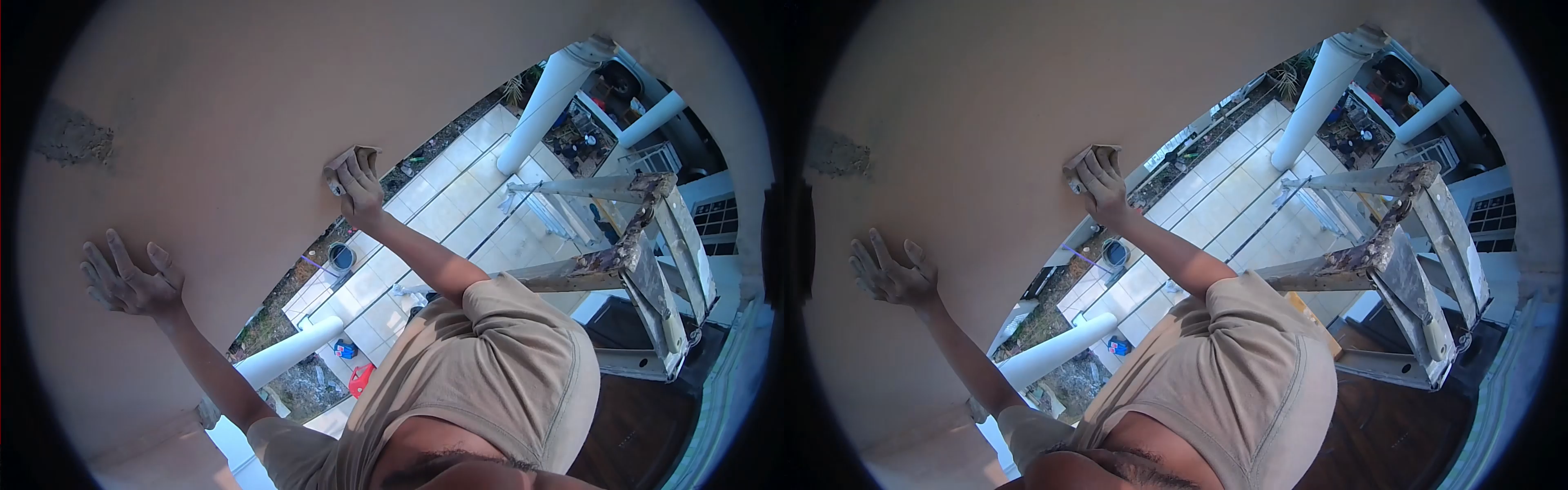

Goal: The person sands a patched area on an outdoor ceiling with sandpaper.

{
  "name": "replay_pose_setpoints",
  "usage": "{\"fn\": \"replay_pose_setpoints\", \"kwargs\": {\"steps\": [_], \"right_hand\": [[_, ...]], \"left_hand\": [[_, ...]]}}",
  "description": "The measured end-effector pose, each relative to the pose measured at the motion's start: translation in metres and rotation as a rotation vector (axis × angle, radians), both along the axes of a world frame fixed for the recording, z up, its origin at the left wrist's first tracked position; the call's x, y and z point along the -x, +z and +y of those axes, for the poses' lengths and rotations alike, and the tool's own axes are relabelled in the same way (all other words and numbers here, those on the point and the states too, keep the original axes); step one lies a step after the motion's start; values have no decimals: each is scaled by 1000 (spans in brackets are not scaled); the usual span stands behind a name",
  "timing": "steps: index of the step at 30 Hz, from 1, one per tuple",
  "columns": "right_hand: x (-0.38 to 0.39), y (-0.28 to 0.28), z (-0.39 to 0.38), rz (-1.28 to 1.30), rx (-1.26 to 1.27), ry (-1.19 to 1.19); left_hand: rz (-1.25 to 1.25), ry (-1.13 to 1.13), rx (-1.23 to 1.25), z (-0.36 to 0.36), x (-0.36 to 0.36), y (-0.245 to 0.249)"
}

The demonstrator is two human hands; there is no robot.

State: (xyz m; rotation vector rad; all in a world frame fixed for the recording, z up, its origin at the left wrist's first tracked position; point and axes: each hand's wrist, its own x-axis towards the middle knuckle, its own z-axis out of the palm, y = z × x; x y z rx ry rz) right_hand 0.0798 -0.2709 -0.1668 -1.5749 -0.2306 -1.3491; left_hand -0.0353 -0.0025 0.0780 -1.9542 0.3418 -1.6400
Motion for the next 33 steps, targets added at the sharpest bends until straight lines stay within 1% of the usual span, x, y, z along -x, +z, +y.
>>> {"fn": "replay_pose_setpoints", "kwargs": {"steps": [2, 4, 5, 6, 8, 9, 10, 11, 12, 14, 15, 16, 17, 20, 21, 22, 23, 25, 27, 28, 30, 32, 33], "right_hand": [[4, -6, 3, -92, 210, 67], [-23, 77, -33, -33, -77, 3], [-21, 73, -25, -19, -77, 23], [-18, 69, -15, 3, -117, 17], [-13, 68, 8, 32, -204, -8], [20, 21, 49, -15, -22, -3], [57, -23, 77, 43, 219, 162], [77, -58, 91, 63, 270, 387], [70, -51, 88, 55, 263, 382], [46, -14, 63, -56, 358, 261], [28, 31, 47, -89, 292, 98], [8, 87, 26, -105, 156, 74], [-4, 119, 13, -122, 20, 43], [9, 101, 34, -50, 30, 46], [35, 54, 64, -19, 91, 95], [60, -1, 81, 35, 358, 190], [75, -26, 87, 77, 362, 344], [54, -15, 71, -54, 497, 291], [21, 78, 41, -175, 416, 58], [23, 93, 41, -163, 416, 67], [20, 118, 44, -141, 231, 63], [23, 133, 56, -123, 27, 70], [41, 72, 73, -99, 218, 139]], "left_hand": [[19, -37, -9, 5, -2, 1], [14, -28, 2, 1, -5, 0], [0, -33, 10, -2, -6, -1], [12, -7, 12, -3, -6, -2], [15, -27, 19, -5, -4, 0], [0, -25, 15, -2, -5, 2], [14, -34, 8, 3, -5, 0], [34, -45, -6, 6, -4, 0], [27, -50, -15, 6, -5, 2], [39, -67, 7, 7, -4, 0], [43, -60, 18, 5, -3, -1], [36, -62, 30, 4, -4, -1], [28, -69, 41, 2, -6, -2], [19, -21, 32, 2, -4, -3], [4, -24, 31, 2, -4, -1], [14, -33, 30, 3, -4, -2], [30, -40, 24, 5, -3, -2], [17, -37, 19, 7, -4, -1], [61, -22, 26, 9, 2, -5], [58, -31, 30, 8, 1, -4], [41, -34, 42, 5, -5, -5], [35, -47, 16, 7, -2, -3], [15, -46, 6, 7, -2, -1]]}}
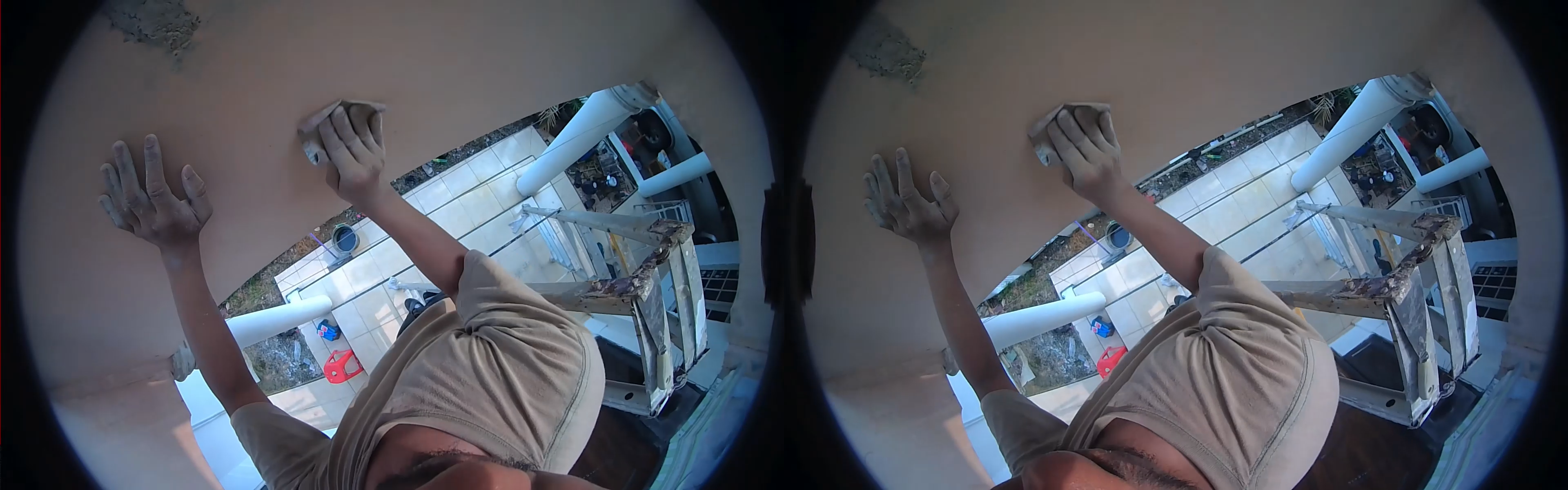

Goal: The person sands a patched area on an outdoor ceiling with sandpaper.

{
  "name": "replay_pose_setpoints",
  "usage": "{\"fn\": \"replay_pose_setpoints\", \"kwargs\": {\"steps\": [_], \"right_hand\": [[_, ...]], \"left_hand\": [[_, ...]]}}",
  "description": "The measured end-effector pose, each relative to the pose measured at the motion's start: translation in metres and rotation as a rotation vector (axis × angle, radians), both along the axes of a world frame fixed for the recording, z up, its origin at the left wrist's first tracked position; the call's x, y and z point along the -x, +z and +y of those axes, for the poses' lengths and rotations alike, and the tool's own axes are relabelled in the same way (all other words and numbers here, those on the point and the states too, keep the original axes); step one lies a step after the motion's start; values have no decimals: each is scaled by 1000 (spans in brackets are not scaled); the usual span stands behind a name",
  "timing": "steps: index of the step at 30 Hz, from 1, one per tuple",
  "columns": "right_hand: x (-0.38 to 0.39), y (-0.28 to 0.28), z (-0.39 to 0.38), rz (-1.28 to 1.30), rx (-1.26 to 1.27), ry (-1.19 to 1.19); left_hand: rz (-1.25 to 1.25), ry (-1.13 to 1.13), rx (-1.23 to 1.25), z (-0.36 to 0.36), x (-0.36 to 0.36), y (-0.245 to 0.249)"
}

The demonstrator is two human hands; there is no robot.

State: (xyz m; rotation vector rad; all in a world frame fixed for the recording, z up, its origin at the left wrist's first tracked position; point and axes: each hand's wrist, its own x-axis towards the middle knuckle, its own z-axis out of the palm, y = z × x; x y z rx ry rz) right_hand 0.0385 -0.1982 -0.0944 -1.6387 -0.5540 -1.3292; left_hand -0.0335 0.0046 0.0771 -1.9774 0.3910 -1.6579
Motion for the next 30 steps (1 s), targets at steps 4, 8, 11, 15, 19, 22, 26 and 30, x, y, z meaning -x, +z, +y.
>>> {"fn": "replay_pose_setpoints", "kwargs": {"steps": [4, 8, 11, 15, 19, 22, 26, 30], "right_hand": [[4, -46, -8, -93, 372, 79], [-53, 117, -45, -155, -198, -99], [-24, 77, -22, -89, -188, -92], [-9, -67, -30, -80, 280, 76], [-64, 59, -93, -132, -186, -219], [-58, 34, -83, -99, -197, -201], [-32, -47, -62, -65, 29, -80], [-70, 104, -132, 177, -281, 17]], "left_hand": [[6, -11, -9, 1, 0, 3], [22, -10, 13, -2, 1, -1], [18, -14, 3, -1, 0, 0], [5, -14, 3, 0, -3, 3], [42, 10, 5, 0, 4, -2], [24, 22, 27, -3, 2, -4], [16, 17, 21, -3, 2, -2], [17, -7, 8, -3, 1, -2]]}}
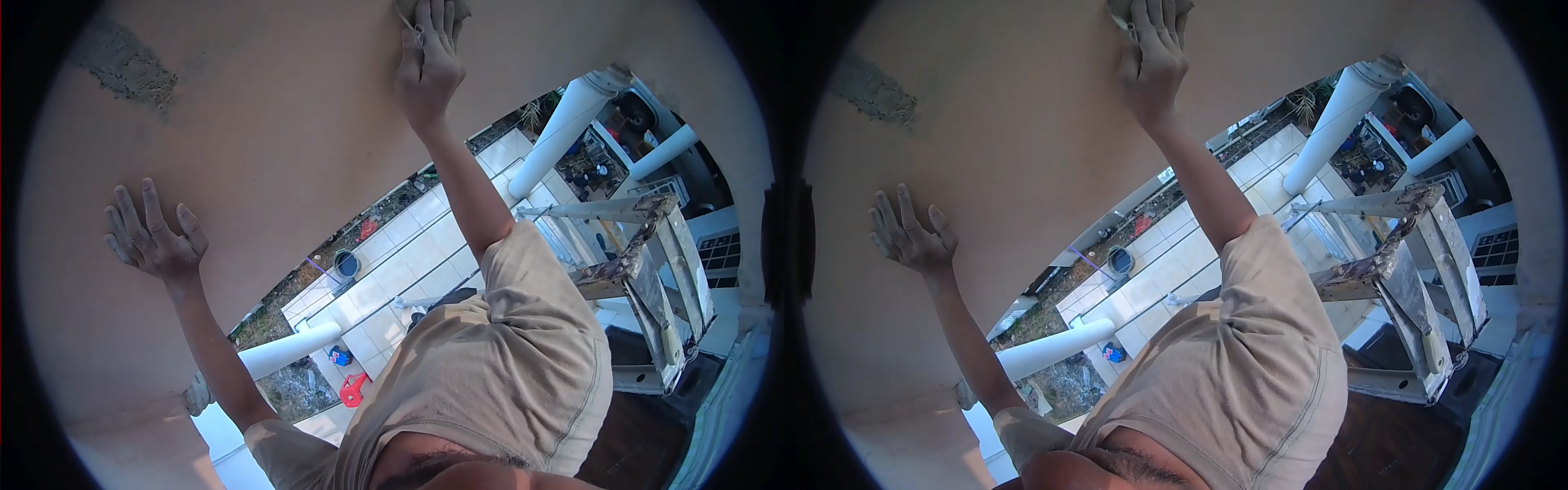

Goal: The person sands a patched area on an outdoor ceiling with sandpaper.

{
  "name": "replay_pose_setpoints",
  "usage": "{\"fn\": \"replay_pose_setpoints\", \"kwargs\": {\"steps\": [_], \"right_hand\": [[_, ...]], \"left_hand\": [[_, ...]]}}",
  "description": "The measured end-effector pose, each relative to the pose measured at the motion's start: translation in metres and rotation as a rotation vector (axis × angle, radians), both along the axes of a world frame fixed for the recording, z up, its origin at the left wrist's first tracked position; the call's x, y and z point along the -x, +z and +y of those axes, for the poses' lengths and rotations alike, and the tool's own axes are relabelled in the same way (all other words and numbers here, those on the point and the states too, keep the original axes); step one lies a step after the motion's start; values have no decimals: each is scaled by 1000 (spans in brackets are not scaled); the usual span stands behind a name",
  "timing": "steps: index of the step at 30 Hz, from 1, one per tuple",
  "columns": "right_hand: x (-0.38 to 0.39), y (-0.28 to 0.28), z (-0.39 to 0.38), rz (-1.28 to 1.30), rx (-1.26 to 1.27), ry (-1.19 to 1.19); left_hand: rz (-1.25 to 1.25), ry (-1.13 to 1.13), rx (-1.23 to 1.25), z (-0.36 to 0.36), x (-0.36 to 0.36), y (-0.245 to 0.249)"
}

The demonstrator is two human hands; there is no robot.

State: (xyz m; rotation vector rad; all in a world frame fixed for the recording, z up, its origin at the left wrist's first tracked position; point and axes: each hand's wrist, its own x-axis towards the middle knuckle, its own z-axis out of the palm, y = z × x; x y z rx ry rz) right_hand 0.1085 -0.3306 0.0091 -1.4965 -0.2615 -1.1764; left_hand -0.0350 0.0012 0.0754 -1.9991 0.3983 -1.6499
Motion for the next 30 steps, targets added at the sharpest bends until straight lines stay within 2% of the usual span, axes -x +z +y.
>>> {"fn": "replay_pose_setpoints", "kwargs": {"steps": [2, 4, 6, 7, 9, 10, 11, 12, 13, 14, 16, 18, 19, 22, 23, 24, 27, 29, 30], "right_hand": [[-2, 22, -10, 262, -164, 164], [-6, -35, 35, -240, -6, -303], [41, -153, 85, -259, 302, -44], [40, -149, 77, -267, 299, -59], [37, -129, 53, -265, 478, -33], [25, -85, 39, -280, 329, -101], [9, -29, 17, -227, 186, -68], [-8, 26, -5, -184, 37, -31], [-14, 53, -20, -71, -105, 106], [-13, 44, -13, -70, -95, 104], [-3, -15, 30, -267, -7, -269], [35, -126, 69, -263, 273, -111], [46, -152, 71, -246, 411, -9], [17, -54, 21, -255, 337, -124], [2, 3, 2, -289, 166, -202], [-20, 46, -18, -285, 37, -162], [-34, 54, -12, -245, -51, -139], [7, -37, 45, -301, 132, -285], [24, -93, 58, -292, 280, -185]], "left_hand": [[-11, 27, 17, -3, -1, 0], [-6, 23, 13, -2, 3, -1], [-30, 7, 11, -2, 0, 0], [-14, 11, 1, 0, 3, 0], [-19, 15, -14, 0, 0, 2], [-16, 17, -19, -1, 2, 2], [-13, 18, -19, -1, 2, 3], [-10, 12, -20, -2, 1, 5], [-13, 15, -14, -4, 1, 5], [-21, 22, -5, -7, 1, 3], [-11, 21, -13, -5, 6, 3], [-31, 3, -15, -6, 1, 3], [-12, 5, -21, -3, 4, 3], [-6, 8, -30, -4, 4, 2], [-14, 2, -34, -5, 3, 5], [-10, 0, -38, -6, 2, 7], [-18, 10, -24, -8, 6, 3], [-28, 14, -19, -9, 3, 3], [-41, 3, -15, -10, 1, 3]]}}
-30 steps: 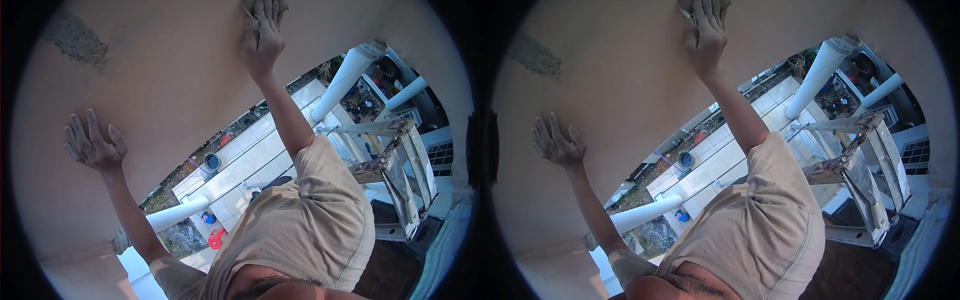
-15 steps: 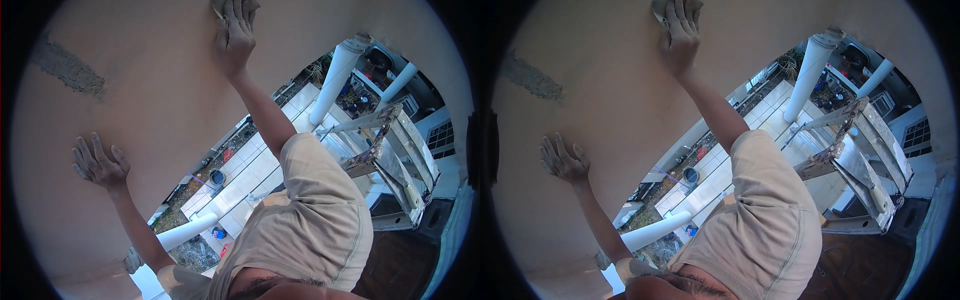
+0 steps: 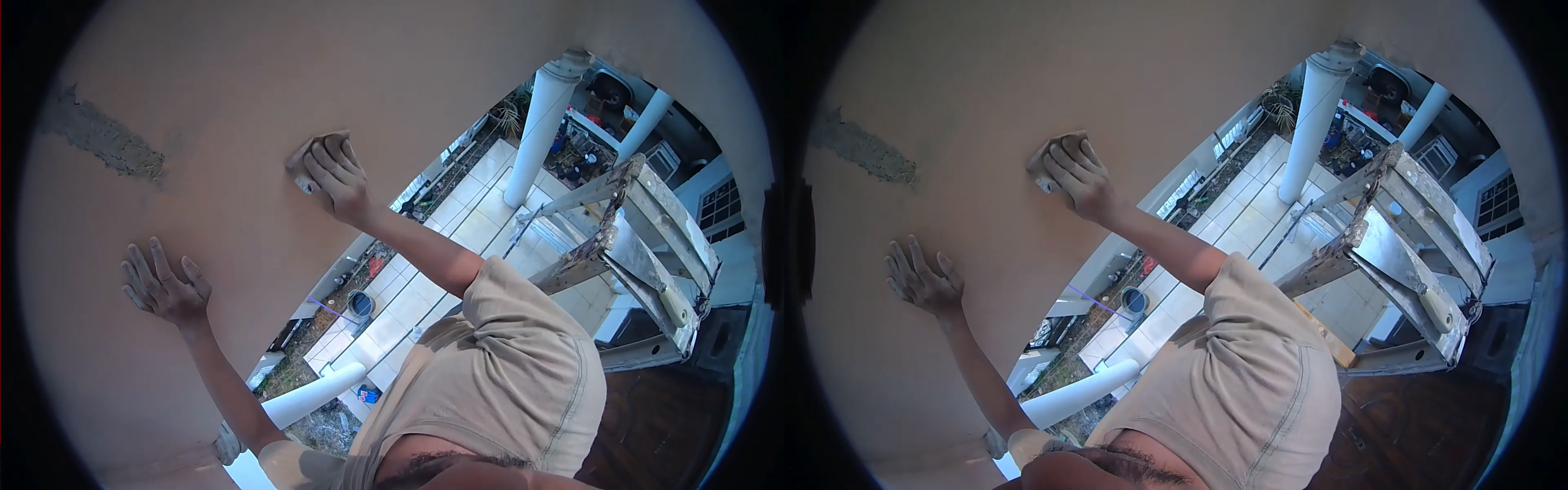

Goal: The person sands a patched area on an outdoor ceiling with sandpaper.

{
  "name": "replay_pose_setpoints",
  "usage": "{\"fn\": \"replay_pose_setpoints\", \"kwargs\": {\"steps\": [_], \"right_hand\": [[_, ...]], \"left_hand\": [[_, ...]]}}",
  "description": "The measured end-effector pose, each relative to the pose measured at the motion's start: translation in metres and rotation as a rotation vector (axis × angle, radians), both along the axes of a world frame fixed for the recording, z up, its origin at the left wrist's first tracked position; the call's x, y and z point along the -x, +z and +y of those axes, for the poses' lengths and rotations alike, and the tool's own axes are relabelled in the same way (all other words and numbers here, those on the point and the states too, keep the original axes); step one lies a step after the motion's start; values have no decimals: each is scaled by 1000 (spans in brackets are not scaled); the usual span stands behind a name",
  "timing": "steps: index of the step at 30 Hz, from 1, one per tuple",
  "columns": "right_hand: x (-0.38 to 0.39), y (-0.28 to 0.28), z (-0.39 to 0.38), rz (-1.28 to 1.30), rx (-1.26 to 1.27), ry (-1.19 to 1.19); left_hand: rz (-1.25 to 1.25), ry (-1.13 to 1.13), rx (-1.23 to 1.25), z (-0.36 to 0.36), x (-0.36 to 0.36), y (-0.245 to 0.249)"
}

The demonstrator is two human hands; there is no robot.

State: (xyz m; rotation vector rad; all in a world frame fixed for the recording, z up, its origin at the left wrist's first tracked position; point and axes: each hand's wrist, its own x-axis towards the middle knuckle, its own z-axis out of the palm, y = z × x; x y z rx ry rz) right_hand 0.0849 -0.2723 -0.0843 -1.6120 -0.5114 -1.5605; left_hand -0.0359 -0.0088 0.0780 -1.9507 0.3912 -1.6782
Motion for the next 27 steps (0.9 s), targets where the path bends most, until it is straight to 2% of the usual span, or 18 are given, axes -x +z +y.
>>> {"fn": "replay_pose_setpoints", "kwargs": {"steps": [1, 2, 4, 6, 9, 11, 12, 15, 17, 19, 20, 22, 23, 24, 27], "right_hand": [[12, -35, 8, 46, 149, 83], [10, -11, -4, 31, 148, 86], [-6, 58, -33, 31, 39, 10], [-43, 159, -65, 1, -259, 103], [-28, 124, -32, -14, -191, 45], [-10, 67, -4, -49, -126, -27], [6, 3, 7, 23, 120, 34], [3, 24, -12, 12, 182, 54], [-23, 131, -38, -83, -76, 30], [-43, 216, -67, 124, -228, 296], [-43, 215, -59, 118, -218, 302], [-31, 178, -28, -154, -223, -16], [-9, 120, -2, -55, -84, -20], [9, 61, 17, -66, 104, 29], [9, 52, 7, -69, 243, 85]], "left_hand": [[31, 6, -5, 3, 4, 0], [51, 17, -5, 5, 4, 1], [51, 16, -8, 5, 3, 1], [48, 18, -8, 7, 5, 1], [45, 25, 14, 7, 6, -2], [51, 20, 16, 6, 3, -1], [35, 17, 23, 5, 0, -1], [34, 30, -15, 7, 5, 0], [55, 27, -20, 7, 5, 2], [46, 28, -26, 6, 5, 4], [55, 11, -15, 5, 5, 2], [67, 21, -4, 8, 10, 0], [67, 23, -9, 7, 6, 1], [56, 15, -5, 5, 2, -1], [58, 51, -14, 9, 6, 3]]}}
